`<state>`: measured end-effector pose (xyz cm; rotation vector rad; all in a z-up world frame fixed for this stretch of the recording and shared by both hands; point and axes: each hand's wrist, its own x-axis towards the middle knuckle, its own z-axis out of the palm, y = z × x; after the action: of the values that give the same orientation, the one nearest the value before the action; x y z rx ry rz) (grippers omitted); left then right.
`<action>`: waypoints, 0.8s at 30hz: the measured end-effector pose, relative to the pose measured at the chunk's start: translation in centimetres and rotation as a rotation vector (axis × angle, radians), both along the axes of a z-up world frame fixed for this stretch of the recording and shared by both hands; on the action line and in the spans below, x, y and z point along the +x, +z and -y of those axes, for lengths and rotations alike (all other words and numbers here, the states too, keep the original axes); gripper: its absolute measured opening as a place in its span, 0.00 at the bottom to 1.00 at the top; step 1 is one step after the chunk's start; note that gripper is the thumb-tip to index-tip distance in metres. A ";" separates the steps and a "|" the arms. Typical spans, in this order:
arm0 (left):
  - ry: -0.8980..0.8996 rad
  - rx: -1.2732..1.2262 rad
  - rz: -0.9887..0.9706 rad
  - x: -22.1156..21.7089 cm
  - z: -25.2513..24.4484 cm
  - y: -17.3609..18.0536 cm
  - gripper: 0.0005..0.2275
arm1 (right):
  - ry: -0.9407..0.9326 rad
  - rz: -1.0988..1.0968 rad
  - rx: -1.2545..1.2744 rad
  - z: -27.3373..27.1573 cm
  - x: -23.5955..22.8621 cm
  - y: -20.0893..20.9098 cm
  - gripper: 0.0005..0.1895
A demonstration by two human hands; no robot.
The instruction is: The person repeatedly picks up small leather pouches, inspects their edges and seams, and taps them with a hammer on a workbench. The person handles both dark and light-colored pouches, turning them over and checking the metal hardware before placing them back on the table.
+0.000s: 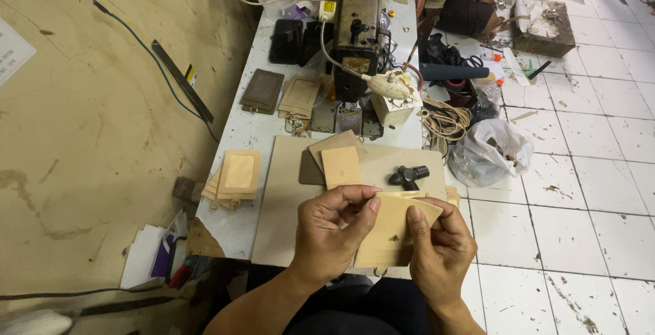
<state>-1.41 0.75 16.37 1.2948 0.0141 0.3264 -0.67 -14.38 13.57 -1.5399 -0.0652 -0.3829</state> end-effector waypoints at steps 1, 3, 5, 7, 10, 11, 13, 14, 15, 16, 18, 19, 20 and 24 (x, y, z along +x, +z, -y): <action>0.000 0.001 0.000 0.0 0.0 0.0 0.07 | 0.000 0.000 0.001 0.3 0.2 0.3 0.08; 0.065 0.094 0.042 0.1 -0.2 0.0 0.07 | 0.038 -0.001 -0.144 0.8 0.5 0.8 0.12; 0.068 0.105 0.040 0.3 -0.5 0.0 0.07 | 0.137 0.020 -0.195 1.0 0.6 3.2 0.15; 0.070 0.118 0.039 0.3 -0.8 0.1 0.07 | 0.235 0.044 -0.244 1.2 0.6 4.9 0.18; 0.132 0.236 0.030 0.4 -1.4 0.3 0.07 | 0.162 0.190 -0.502 1.5 0.6 6.3 0.15; 0.120 0.186 0.080 0.4 -1.6 0.5 0.07 | 0.170 0.186 -0.424 1.6 0.7 6.5 0.14; 0.095 0.135 0.128 0.5 -1.8 0.5 0.08 | 0.165 0.179 -0.347 1.8 0.9 6.2 0.14; 0.118 0.121 0.099 0.6 -1.8 0.3 0.08 | 0.186 0.120 -0.252 1.9 1.0 5.7 0.16; 0.138 0.108 0.068 0.6 -1.8 0.2 0.07 | 0.204 0.061 -0.155 2.0 0.9 5.2 0.19; 0.123 0.108 0.065 0.6 -1.7 0.1 0.07 | 0.189 0.056 -0.156 2.0 1.0 5.3 0.19; 0.155 0.115 0.022 0.6 -1.7 -0.1 0.08 | 0.263 0.012 -0.114 1.9 1.2 5.4 0.21; 0.145 0.116 0.019 0.5 -1.7 -0.1 0.08 | 0.253 0.008 -0.113 1.9 1.2 5.3 0.21; 0.143 0.119 0.014 0.5 -1.7 -0.1 0.07 | 0.281 0.001 -0.065 1.9 1.2 5.2 0.21; 0.165 0.117 0.008 0.4 -1.4 0.3 0.07 | 0.323 -0.088 0.004 2.1 1.2 5.0 0.19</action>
<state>-0.98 2.18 16.62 1.4118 0.0968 0.4793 0.58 -16.50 18.62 -1.5093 -0.2400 -0.0589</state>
